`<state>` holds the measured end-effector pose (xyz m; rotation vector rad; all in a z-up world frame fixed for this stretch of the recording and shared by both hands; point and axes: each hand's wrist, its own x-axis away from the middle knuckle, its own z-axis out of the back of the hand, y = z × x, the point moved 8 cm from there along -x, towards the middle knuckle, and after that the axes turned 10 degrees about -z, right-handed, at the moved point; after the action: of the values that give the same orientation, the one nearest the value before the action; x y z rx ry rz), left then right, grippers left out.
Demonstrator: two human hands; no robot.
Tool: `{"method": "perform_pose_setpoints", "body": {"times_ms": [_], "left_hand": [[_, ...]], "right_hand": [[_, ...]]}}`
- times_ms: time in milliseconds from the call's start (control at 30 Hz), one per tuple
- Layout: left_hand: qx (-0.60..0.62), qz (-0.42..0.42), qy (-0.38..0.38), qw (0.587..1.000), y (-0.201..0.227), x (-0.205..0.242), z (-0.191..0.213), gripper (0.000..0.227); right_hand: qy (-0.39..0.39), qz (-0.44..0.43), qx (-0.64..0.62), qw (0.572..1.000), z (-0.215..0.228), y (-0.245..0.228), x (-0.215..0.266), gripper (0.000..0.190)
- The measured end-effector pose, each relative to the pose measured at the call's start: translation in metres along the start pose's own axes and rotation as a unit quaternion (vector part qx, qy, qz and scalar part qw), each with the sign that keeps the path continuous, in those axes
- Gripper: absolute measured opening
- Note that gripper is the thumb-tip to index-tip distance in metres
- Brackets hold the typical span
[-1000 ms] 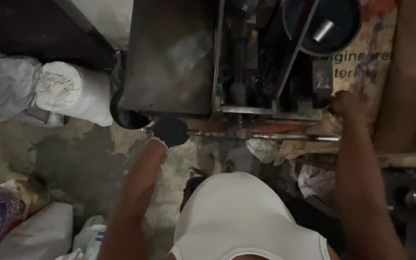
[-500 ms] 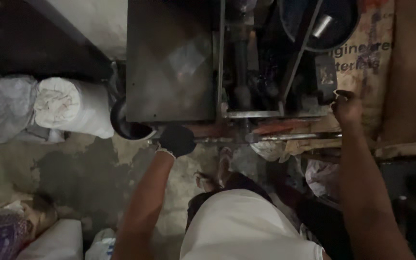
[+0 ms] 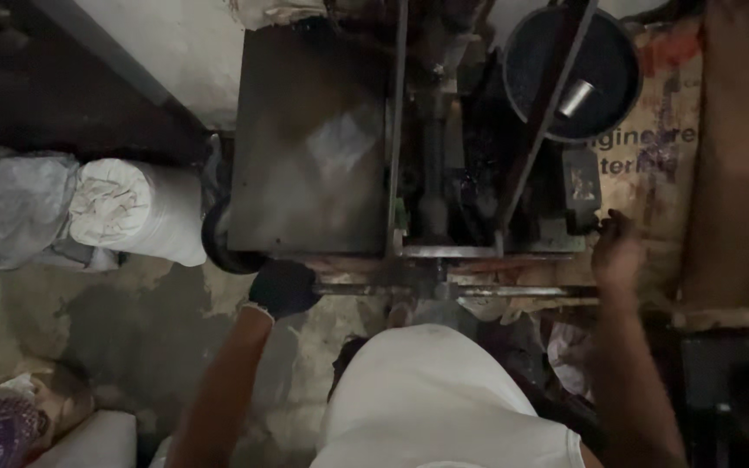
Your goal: The person operates a manual press machine by placing small metal pieces into the press, pulling a lever to activate the press, and then removing the processed pieces. The person repeats this cycle multiple times, handling each piece individually.
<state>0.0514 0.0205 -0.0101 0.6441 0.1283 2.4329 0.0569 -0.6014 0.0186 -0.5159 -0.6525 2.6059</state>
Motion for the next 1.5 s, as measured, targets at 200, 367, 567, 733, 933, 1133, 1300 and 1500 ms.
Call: {"method": "perform_pose_setpoints", "body": {"times_ms": [200, 367, 567, 733, 933, 1133, 1300, 1500], "left_hand": [[0.02, 0.009, 0.033, 0.999, -0.002, 0.001, 0.007, 0.029], [0.011, 0.005, 0.063, 0.998, 0.0, 0.004, 0.009, 0.023], [0.005, 0.043, 0.094, 0.995, -0.001, 0.005, 0.007, 0.022], [-0.003, 0.053, 0.115, 0.992, -0.003, 0.005, 0.004, 0.018], [0.015, 0.056, 0.093, 0.994, -0.007, 0.004, -0.003, 0.02], [0.014, 0.039, 0.095, 0.995, -0.004, 0.004, -0.001, 0.023], [0.046, -0.001, 0.053, 0.998, -0.008, 0.005, -0.009, 0.022], [0.097, -0.081, 0.183, 0.975, -0.005, 0.012, 0.011, 0.029]], "right_hand": [[-0.231, 0.026, 0.188, 0.954, -0.026, -0.069, -0.086, 0.031], [-0.233, 0.037, -0.079, 0.969, -0.148, -0.204, -0.145, 0.03], [-0.314, -0.002, -0.323, 0.893, -0.267, -0.258, -0.183, 0.024], [-0.325, 0.037, -0.093, 0.94, -0.29, -0.248, -0.185, 0.029], [-0.189, 0.086, -0.295, 0.933, -0.183, -0.233, -0.172, 0.003], [0.072, 0.179, -0.429, 0.882, -0.055, -0.202, -0.178, 0.007], [0.061, 0.244, -0.28, 0.927, -0.036, -0.171, -0.216, 0.014], [0.152, 0.064, -0.461, 0.872, 0.038, -0.055, -0.133, 0.022]]}}
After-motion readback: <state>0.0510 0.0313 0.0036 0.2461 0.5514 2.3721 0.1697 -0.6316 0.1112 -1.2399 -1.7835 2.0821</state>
